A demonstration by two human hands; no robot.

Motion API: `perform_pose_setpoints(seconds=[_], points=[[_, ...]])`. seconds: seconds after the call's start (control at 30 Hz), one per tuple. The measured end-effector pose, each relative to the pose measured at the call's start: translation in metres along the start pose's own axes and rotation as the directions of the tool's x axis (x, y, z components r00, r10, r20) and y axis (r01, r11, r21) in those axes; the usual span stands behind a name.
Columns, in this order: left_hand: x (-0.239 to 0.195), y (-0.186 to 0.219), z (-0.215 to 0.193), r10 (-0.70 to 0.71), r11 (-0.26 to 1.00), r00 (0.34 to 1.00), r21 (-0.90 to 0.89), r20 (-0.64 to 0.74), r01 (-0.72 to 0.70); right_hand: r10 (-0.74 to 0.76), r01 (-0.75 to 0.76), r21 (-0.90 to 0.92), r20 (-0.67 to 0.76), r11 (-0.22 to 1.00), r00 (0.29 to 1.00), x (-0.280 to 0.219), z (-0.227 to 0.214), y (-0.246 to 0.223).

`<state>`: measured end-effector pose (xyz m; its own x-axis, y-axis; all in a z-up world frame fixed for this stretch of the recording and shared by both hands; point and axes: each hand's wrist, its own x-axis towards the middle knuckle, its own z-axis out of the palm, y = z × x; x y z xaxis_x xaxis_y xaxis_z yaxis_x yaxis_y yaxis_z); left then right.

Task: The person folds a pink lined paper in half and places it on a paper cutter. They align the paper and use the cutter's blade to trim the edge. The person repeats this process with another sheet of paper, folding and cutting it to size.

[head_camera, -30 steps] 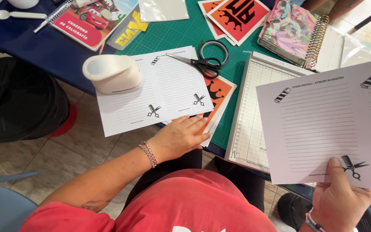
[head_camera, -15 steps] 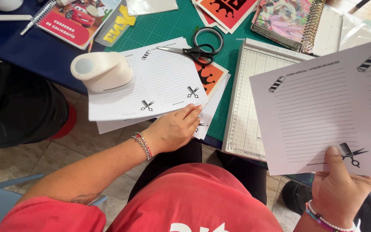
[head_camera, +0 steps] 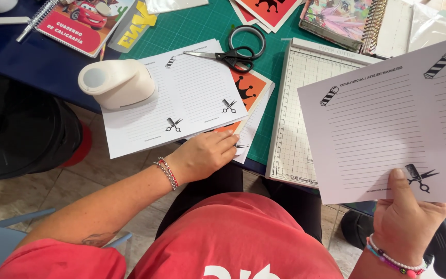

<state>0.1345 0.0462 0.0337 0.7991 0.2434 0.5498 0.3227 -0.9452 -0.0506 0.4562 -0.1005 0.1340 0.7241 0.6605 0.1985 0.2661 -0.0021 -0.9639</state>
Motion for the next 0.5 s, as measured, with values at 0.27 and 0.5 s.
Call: perform_pose_setpoints(seconds=[0.27,0.5], points=[[0.005,0.016,-0.002,-0.362,0.885,0.916,-0.372,-0.174,0.280,0.072,-0.074,-0.046,-0.057,0.996,0.996,-0.001,-0.003,0.028],[0.037,0.037,-0.003,-0.703,0.676,0.635,-0.576,-0.319,0.459,0.061,-0.074,-0.205,-0.070,0.976,0.996,-0.014,0.011,0.047]])
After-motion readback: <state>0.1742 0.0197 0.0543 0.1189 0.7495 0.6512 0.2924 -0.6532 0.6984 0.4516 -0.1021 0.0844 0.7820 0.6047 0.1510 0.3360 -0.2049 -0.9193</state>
